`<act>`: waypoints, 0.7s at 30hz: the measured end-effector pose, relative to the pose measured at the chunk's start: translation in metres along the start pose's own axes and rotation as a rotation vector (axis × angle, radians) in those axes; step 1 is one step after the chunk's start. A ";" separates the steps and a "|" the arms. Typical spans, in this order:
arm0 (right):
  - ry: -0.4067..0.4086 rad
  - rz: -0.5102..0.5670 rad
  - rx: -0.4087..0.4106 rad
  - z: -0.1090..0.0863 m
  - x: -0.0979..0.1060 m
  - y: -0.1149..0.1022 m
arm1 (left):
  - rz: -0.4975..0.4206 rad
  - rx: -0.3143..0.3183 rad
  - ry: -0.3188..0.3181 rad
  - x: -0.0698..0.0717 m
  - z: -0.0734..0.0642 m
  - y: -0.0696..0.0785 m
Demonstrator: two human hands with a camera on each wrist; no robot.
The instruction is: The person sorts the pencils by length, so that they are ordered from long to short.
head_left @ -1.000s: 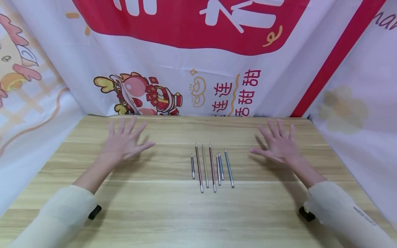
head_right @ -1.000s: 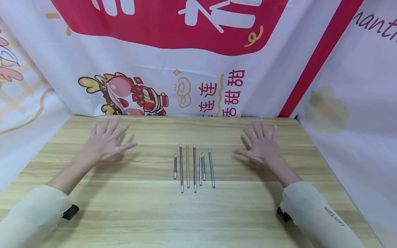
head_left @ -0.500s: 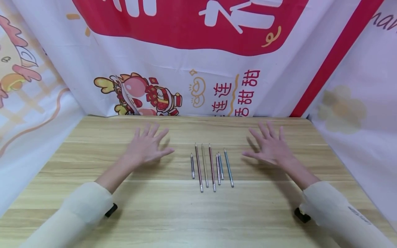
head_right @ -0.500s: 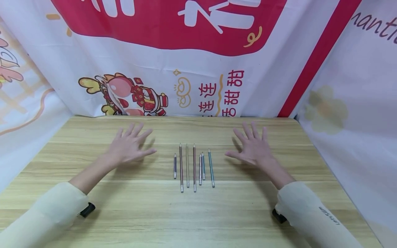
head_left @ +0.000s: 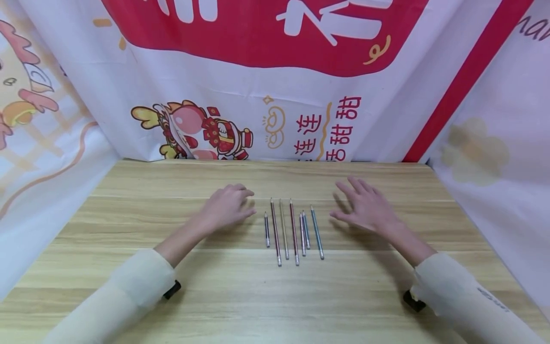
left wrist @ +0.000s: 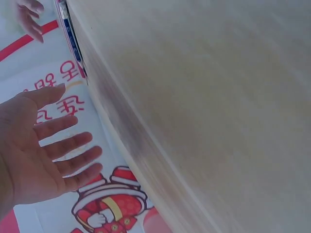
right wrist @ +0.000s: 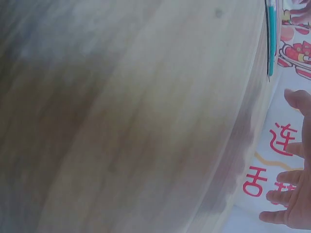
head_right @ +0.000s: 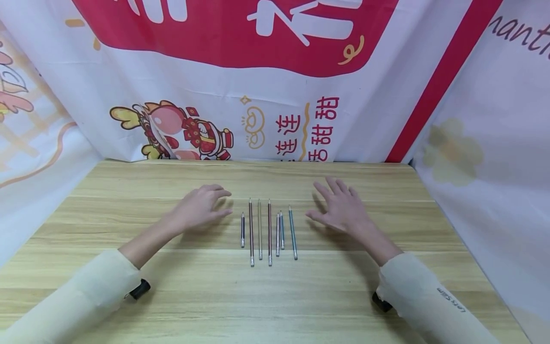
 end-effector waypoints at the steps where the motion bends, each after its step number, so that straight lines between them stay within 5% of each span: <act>1: 0.008 0.001 0.008 0.000 0.000 -0.002 | -0.033 -0.002 0.007 -0.001 0.002 0.002; 8: 0.033 0.035 0.037 0.000 0.001 -0.015 | -0.251 0.037 0.020 -0.012 0.019 0.014; 21: -0.031 0.171 -0.011 0.002 0.000 -0.035 | -0.310 0.038 -0.024 -0.024 0.033 0.034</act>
Point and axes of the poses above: each hand's wrist, its own z-axis towards the middle knuckle, its own x-axis out of the back of the hand, y = z × x, the point moved 6 cm from there along z, towards the middle knuckle, and after that the axes turned 11 degrees about -x, right-handed, at the moved point
